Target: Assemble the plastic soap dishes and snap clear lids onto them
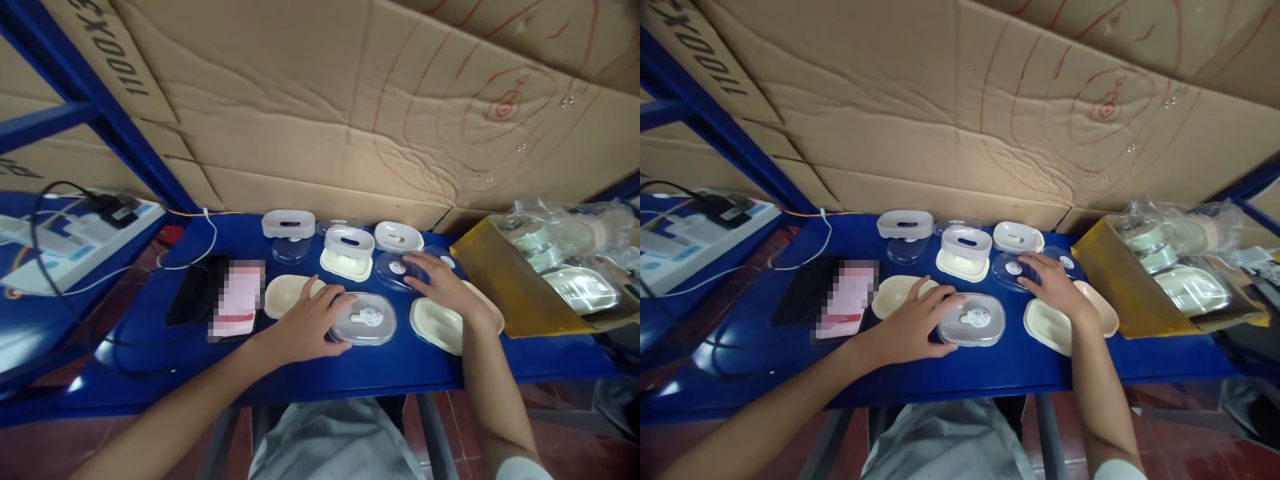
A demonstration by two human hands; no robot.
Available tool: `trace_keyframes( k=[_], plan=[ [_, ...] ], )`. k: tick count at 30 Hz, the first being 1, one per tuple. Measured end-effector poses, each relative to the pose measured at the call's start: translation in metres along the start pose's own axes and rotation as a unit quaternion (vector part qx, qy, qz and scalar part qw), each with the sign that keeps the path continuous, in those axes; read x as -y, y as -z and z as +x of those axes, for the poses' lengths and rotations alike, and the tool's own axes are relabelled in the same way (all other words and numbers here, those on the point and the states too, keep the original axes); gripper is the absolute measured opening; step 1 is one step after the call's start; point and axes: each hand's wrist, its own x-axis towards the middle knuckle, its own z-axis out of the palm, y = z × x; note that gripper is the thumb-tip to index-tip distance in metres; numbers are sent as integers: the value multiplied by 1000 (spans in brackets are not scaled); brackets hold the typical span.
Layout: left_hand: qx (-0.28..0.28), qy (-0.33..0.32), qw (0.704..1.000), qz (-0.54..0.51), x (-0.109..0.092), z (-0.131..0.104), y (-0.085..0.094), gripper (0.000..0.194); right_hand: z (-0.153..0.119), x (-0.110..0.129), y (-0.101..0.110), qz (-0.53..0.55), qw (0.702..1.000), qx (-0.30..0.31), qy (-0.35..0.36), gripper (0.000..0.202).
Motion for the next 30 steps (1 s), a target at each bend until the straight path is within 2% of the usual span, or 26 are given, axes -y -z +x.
trace_keyframes(
  k=[3,5,7,9,11,13,15,18,20,21,23,25,27,29,30],
  plan=[
    [0,0,1000,4,0,2,-2,73,-15,42,5,28,999,-3,44,53],
    [-7,3,1000,15,0,3,-4,73,-31,73,0,45,994,37,98,62],
    [-19,13,999,30,-1,4,-5,71,-55,92,-10,34,992,41,116,62],
    [-28,32,998,47,-1,4,-7,70,-84,92,-20,6,998,-17,67,59],
    [-34,51,996,65,-1,5,-8,69,-116,78,-29,-37,994,-99,-16,55],
    [-44,69,993,82,-1,6,-9,69,-147,63,-36,-74,986,-135,-69,47],
    [-65,89,988,105,-1,9,-11,68,-171,59,-43,-81,986,-123,-80,40],
    [-104,109,978,147,-7,12,-12,68,-183,83,-51,-45,994,-88,-52,42],
    [-113,78,976,168,-17,10,-11,63,-178,102,-53,-7,998,-60,-4,47],
    [-107,41,978,173,-24,8,-10,57,-173,106,-52,11,998,-54,16,49],
    [-74,-46,982,165,-42,0,-11,46,-164,97,-47,22,996,-81,12,51],
    [-27,-99,985,142,-60,-11,-16,39,-158,66,-40,-26,986,-149,-66,52],
    [6,-97,988,123,-73,-24,-23,34,-160,24,-33,-120,957,-206,-164,54],
    [3,-80,991,111,-79,-36,-30,31,-168,-10,-29,-174,939,-223,-196,45],
    [-10,-70,992,106,-79,-42,-33,31,-173,-18,-29,-183,937,-224,-196,40]
  ],
)
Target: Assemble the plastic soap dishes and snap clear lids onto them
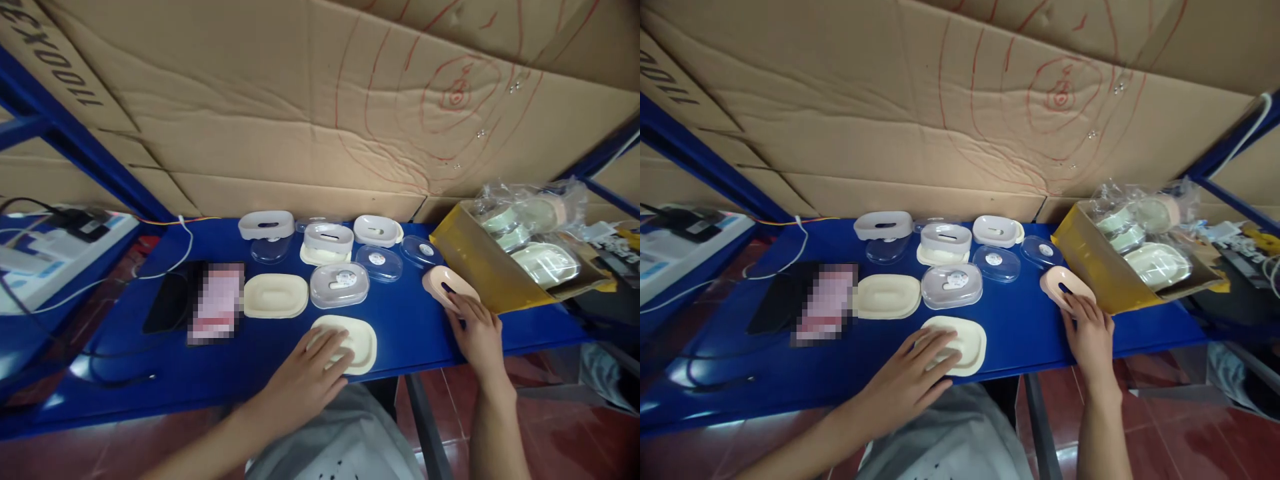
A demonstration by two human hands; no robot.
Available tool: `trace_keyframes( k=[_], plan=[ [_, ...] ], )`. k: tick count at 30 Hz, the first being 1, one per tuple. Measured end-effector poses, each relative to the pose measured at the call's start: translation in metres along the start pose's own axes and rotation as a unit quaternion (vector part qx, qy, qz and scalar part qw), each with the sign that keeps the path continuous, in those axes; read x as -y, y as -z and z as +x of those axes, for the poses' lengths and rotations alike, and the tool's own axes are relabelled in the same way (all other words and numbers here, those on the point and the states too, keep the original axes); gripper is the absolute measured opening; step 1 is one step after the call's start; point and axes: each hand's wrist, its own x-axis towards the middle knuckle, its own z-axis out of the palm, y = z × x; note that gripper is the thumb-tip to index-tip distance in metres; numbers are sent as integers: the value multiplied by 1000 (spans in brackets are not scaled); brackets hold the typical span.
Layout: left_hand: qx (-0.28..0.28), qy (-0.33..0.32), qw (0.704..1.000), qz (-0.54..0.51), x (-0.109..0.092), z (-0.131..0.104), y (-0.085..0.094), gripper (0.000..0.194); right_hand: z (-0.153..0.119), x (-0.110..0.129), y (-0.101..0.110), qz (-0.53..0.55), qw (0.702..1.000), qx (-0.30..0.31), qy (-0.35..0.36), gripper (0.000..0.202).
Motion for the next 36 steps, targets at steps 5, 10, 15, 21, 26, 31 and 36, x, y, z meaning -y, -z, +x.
trace_keyframes(
  k=[5,10,15,21,26,31,36],
  plan=[
    [-69,115,989,-58,4,-30,-13,56,-33,43,25,140,983,47,110,29],
    [-88,205,963,-151,5,-46,-22,77,-52,135,49,256,926,112,252,43],
    [-80,182,972,-129,7,-47,-19,73,-40,177,39,238,906,147,317,40],
    [-68,180,973,-125,19,-47,-16,61,-16,164,23,250,879,194,358,38],
    [-53,191,973,-116,17,-39,-12,56,57,101,-8,172,957,158,174,49],
    [-65,205,966,-146,12,-40,-11,67,69,62,-24,122,966,176,147,64],
    [-71,220,953,-198,15,-44,-13,68,22,49,-13,113,982,144,56,68]
  ],
)
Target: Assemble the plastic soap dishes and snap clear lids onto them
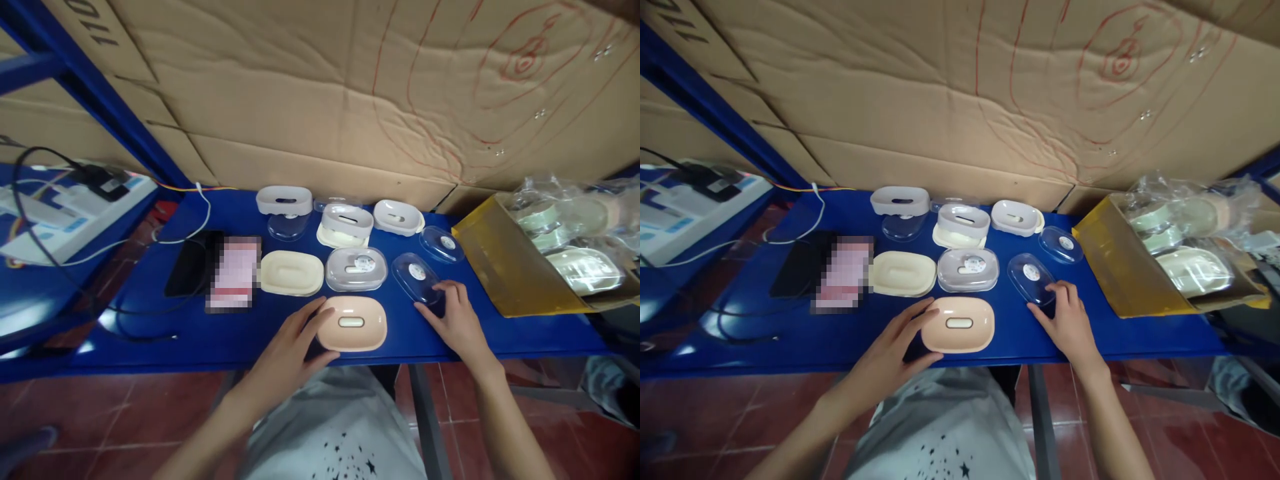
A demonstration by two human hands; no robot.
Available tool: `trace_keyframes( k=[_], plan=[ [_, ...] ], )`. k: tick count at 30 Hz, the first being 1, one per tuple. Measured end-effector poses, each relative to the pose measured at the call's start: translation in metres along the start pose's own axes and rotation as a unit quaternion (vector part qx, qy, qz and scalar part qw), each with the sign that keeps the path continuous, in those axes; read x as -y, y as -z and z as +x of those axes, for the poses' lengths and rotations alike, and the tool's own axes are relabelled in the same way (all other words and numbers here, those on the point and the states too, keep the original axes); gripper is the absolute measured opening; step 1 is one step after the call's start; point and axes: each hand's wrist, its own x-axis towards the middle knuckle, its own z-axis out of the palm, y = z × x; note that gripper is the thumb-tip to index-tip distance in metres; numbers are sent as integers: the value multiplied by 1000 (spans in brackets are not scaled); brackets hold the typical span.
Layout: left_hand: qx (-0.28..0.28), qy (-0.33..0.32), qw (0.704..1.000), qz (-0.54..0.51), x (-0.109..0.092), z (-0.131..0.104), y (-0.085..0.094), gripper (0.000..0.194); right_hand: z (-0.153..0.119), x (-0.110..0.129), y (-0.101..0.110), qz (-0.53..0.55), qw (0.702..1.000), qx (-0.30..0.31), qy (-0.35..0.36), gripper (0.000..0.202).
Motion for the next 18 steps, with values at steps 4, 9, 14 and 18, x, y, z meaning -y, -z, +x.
trace_keyframes(
  k=[4,9,14,18],
  plan=[
    [29,-5,999,-25,0,9,1,74,4,3,-4,23,1000,-17,1,87],
    [36,18,997,-73,-1,16,2,84,22,13,8,112,993,-22,26,56],
    [31,22,996,-87,0,14,-1,90,-3,57,27,208,961,43,175,58],
    [38,-1,998,-59,1,15,0,89,-11,96,15,183,928,132,297,61]
  ],
)
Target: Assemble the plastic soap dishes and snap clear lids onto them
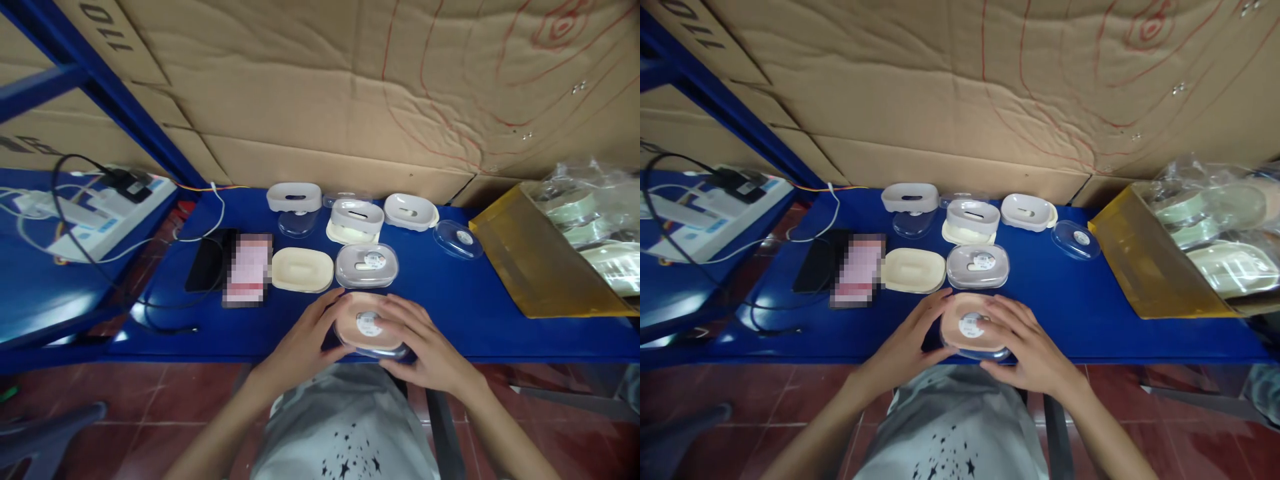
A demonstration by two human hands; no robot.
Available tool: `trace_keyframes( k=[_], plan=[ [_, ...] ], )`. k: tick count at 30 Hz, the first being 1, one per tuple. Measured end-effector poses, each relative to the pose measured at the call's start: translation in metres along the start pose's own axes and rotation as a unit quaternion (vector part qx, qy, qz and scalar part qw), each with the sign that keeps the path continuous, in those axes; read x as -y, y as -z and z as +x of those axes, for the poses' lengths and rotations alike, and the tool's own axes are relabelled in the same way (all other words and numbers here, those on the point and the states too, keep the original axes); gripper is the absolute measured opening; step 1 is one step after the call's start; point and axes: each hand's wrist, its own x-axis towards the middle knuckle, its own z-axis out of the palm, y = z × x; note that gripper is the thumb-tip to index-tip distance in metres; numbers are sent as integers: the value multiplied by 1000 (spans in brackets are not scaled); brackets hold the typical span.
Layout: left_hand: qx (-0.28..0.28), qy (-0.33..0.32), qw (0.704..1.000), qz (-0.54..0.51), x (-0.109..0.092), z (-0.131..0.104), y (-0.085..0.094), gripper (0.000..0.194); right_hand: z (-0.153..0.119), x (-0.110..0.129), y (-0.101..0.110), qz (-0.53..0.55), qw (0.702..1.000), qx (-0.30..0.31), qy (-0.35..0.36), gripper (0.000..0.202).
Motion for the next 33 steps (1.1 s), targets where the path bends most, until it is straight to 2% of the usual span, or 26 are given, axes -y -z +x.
trace_keyframes(
  k=[5,8,11,13,16,17,19,21,22,24,26,28,31,33],
  plan=[
    [13,-13,999,28,-3,1,3,84,14,-7,-7,-26,1000,11,11,69],
    [5,-13,1000,27,-3,2,5,88,15,-7,-6,-21,999,33,3,68],
    [-1,-16,999,29,-2,3,5,82,14,-3,-11,-42,999,33,9,68],
    [-5,-20,999,33,-2,4,4,79,12,-9,-13,-65,997,28,23,70],
    [-21,-15,999,46,-2,3,2,79,9,-44,-3,-70,997,-19,1,69],
    [-26,-12,998,52,-2,3,2,80,7,-62,4,-72,995,-53,-33,68],
    [-34,-12,997,64,-2,2,2,81,2,-101,21,-117,973,-126,-154,64],
    [-41,-20,996,78,-4,1,3,80,-7,-135,37,-184,940,-132,-256,67],
    [-44,-27,994,92,-6,2,2,78,-14,-146,43,-208,929,-122,-280,67],
    [-55,-41,989,134,-15,5,-2,72,-33,-157,49,-237,923,-103,-284,64],
    [-71,-44,978,189,-31,14,-12,65,-55,-153,48,-251,925,-109,-265,56],
    [-82,-37,967,237,-51,30,-29,62,-75,-138,44,-259,922,-128,-258,50],
    [-57,-35,964,257,-77,64,-52,72,-91,-103,32,-267,910,-183,-260,45],
    [-53,-38,968,244,-82,82,-55,82,-92,-77,21,-259,908,-224,-242,47]
  ],
)
